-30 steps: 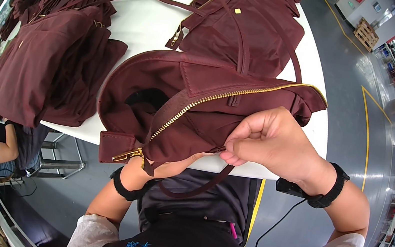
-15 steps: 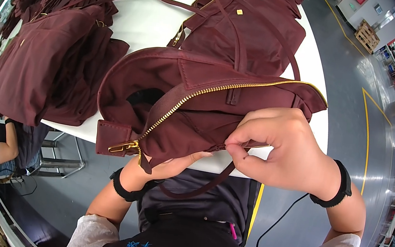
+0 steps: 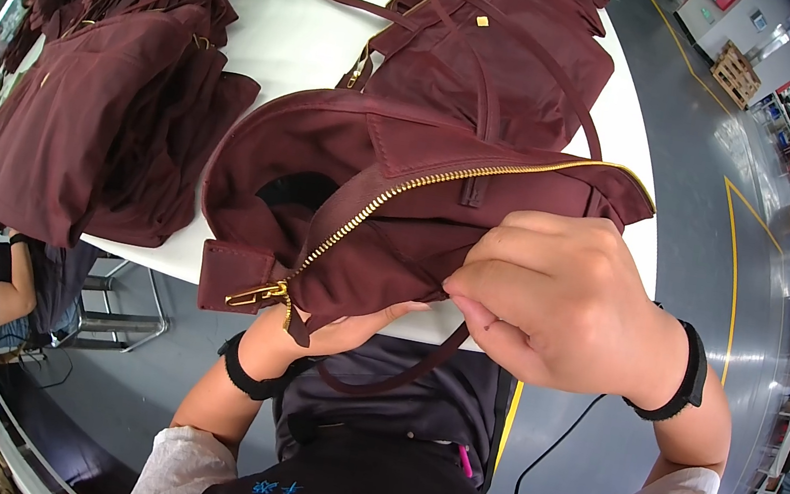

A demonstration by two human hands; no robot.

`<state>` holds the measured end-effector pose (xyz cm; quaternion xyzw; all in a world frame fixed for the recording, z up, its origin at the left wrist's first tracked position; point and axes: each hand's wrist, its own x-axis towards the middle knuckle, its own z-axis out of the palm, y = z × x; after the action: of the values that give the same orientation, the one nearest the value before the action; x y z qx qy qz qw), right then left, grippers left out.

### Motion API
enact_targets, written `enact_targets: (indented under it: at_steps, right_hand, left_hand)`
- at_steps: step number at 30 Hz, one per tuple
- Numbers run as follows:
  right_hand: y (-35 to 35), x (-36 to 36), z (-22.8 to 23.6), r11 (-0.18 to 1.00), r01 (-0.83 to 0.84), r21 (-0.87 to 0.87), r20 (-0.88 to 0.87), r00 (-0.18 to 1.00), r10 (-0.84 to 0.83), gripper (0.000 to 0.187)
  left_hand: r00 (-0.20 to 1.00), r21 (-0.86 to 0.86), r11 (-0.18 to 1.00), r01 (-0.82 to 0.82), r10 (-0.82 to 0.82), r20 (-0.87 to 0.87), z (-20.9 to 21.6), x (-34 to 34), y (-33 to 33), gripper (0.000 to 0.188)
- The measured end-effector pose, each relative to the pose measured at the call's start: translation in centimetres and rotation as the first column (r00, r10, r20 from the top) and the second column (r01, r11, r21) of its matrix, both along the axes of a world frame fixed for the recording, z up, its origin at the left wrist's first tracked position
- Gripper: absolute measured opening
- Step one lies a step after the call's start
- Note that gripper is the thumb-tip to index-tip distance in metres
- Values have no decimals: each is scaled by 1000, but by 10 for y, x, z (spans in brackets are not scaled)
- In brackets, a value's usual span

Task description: The recorder is inspecting and assembling a burgundy leather bag in a workshop environment.

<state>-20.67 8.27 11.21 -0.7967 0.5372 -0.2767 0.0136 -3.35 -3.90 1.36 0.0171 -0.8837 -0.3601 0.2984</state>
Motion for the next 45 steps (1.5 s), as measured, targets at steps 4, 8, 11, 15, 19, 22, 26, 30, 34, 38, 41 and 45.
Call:
enact_targets:
  at_steps: [4,8,11,15,19,22,26,30,34,38,41,45]
  right_hand:
    - [2,-3,5,999,-21,38,-60,998,23,16]
    - [1,14,4,997,78,-3,-172,982,-78,19]
    - [4,14,-5,989,141,-53,-191,970,-148,21]
    - [5,15,-13,979,197,-57,-89,976,-201,23]
    - [4,12,-20,978,187,-96,-96,976,-196,21]
    - [4,12,-21,973,203,-107,-71,975,-211,22]
    - [7,8,-21,973,231,-26,64,971,-229,20]
    - [11,4,-14,975,199,96,230,949,-216,18]
    - [1,-2,-14,993,110,32,254,960,-114,18]
    - [-4,-6,-16,1000,7,-6,293,956,-5,17]
    - [-8,-5,-16,999,-39,-16,295,955,42,16]
    - [-12,-7,-14,994,-105,-40,294,949,112,14]
  left_hand:
    - [998,93,995,-41,45,-42,8,-6,7,21]
    - [999,205,979,6,3,-45,4,2,0,18]
    - [1000,253,967,25,-25,-4,7,1,3,18]
    - [999,355,935,17,-6,-32,0,-1,6,17]
    - [997,483,873,62,-73,4,-20,2,5,18]
    - [990,494,865,91,-130,47,-22,5,1,18]
    - [997,542,839,41,-68,30,-23,6,2,17]
    - [979,567,820,72,-167,118,-31,11,1,16]
    - [997,383,923,23,-48,56,-27,10,-2,14]
    - [926,766,643,-17,-279,254,-14,14,-4,30]
    - [984,593,792,146,-179,-3,-10,11,-5,28]
    - [976,619,758,207,-205,-76,-13,11,-8,33]
